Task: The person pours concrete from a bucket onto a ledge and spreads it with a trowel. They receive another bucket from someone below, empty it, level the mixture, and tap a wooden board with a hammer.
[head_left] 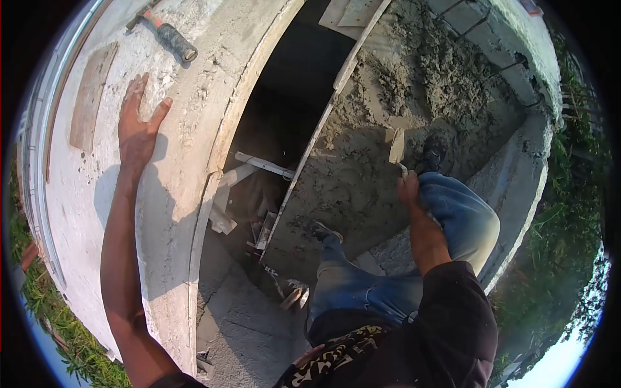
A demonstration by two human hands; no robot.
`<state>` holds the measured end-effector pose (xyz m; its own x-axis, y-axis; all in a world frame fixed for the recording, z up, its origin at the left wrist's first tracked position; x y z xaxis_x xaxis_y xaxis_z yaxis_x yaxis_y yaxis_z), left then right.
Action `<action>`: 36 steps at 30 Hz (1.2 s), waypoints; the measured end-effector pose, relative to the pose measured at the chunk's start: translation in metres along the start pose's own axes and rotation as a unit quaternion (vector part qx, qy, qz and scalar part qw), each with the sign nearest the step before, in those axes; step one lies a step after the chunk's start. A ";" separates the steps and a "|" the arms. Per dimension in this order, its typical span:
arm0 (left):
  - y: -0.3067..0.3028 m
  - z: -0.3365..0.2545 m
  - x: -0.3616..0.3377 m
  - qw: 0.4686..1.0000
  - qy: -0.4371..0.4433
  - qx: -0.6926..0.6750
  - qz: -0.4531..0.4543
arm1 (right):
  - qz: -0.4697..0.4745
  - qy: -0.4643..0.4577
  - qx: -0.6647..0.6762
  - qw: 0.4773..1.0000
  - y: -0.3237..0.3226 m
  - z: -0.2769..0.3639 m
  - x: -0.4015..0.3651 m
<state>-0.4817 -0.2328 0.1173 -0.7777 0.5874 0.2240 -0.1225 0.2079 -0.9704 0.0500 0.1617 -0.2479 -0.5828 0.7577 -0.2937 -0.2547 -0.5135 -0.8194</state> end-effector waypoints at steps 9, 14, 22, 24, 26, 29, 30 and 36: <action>-0.006 -0.009 -0.004 0.999 -0.014 -0.038 0.015 | 0.136 -0.116 -0.305 0.935 -0.072 0.047 0.150; -0.004 -0.006 -0.004 0.998 -0.011 -0.057 0.015 | 0.043 -0.093 -0.382 0.918 -0.238 0.092 0.232; -0.012 -0.014 -0.002 0.999 -0.001 -0.031 0.020 | -0.193 -0.121 -0.260 0.939 -0.319 0.182 0.279; -0.011 -0.015 -0.003 0.999 -0.010 -0.026 0.026 | -0.219 -0.120 -0.243 0.937 -0.328 0.184 0.267; -0.010 -0.013 -0.004 0.999 -0.009 -0.040 0.029 | -0.199 -0.153 -0.250 0.935 -0.334 0.187 0.245; -0.011 -0.015 -0.003 0.998 -0.009 -0.058 0.029 | -0.163 -0.223 -0.250 0.928 -0.351 0.213 0.195; -0.012 -0.017 -0.003 0.998 -0.009 -0.060 0.025 | -0.112 -0.231 -0.232 0.938 -0.353 0.227 0.175; -0.012 -0.024 -0.001 0.995 -0.010 -0.095 0.037 | 0.150 -0.283 0.017 0.947 -0.363 0.305 0.077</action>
<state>-0.4651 -0.2169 0.1311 -0.7924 0.5917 0.1482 0.0536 0.3095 -0.9494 -0.1377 0.2830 0.1770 -0.9506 0.2434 -0.1927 -0.0307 -0.6915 -0.7218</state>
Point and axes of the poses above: each hand's wrist, its own x-axis towards the middle knuckle, its own y-axis out of the palm, z = x × y, the point moved 8 cm from there along x, towards the middle knuckle, and after that the axes turned 13 degrees about x, right-handed, at the moved point
